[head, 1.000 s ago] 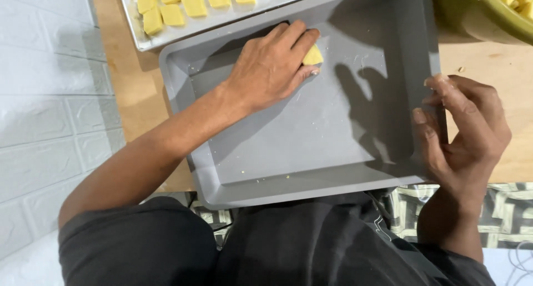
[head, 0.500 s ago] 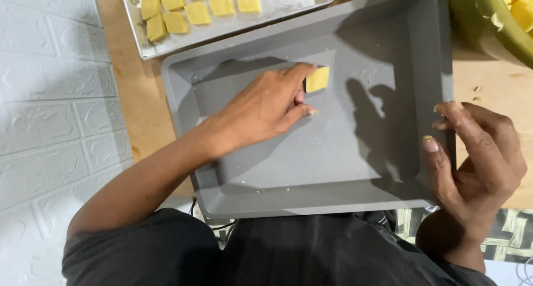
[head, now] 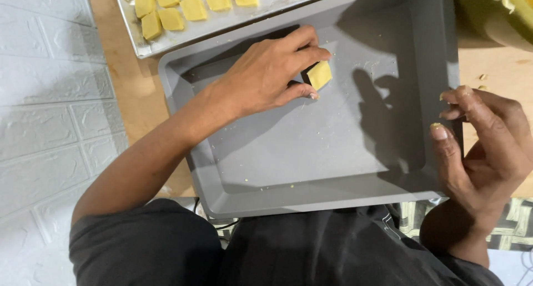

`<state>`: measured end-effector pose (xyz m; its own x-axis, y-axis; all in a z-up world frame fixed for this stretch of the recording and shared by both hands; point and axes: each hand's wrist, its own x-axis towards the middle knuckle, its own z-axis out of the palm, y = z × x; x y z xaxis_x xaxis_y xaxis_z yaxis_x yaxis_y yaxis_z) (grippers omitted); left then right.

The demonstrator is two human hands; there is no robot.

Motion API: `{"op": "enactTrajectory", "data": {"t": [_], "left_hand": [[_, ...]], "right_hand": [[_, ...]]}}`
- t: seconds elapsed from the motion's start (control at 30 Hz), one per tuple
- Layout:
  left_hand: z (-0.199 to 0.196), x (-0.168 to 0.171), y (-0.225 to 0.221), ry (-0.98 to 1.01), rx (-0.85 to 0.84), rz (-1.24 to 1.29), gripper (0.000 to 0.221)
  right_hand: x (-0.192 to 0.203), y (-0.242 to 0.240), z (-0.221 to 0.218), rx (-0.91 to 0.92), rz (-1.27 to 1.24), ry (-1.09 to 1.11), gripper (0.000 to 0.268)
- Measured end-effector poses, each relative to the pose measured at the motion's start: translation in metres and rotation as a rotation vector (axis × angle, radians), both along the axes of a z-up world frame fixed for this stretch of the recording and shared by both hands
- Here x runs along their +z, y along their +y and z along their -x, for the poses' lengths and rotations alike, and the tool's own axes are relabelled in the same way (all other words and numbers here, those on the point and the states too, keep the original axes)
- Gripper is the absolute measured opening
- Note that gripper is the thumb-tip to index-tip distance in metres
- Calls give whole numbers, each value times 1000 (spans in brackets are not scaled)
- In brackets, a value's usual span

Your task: Cutting small square shapes from dough using a metal cutter and arranging them neatly in a tray.

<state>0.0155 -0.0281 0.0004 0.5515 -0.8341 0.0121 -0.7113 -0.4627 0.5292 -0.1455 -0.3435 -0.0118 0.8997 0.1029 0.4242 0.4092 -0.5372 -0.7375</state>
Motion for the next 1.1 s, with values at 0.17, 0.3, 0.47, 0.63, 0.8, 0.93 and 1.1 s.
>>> {"op": "enactTrajectory", "data": {"t": [0.17,0.3,0.47,0.63,0.8,0.93,1.1], "left_hand": [[12,-1,-2,-96,22,57,53],[28,-9,-8,-174,66,10,57],[40,-18,-16,-371,163,-19,54],[42,-21,-16,-429,166,-34,53],[42,-18,-16,-378,172,-32,48],[42,-18,-16,-414,180,-79,64],[41,-24,-16,-459,173,-101,55]], "right_hand": [[2,4,2,-6,-69,64,39],[4,11,5,-42,-104,110,38],[9,17,5,-68,-81,130,38],[9,18,5,-70,-47,114,37],[7,16,5,-61,-54,130,39],[10,17,4,-72,-50,137,37],[9,18,5,-71,-51,130,37]]}}
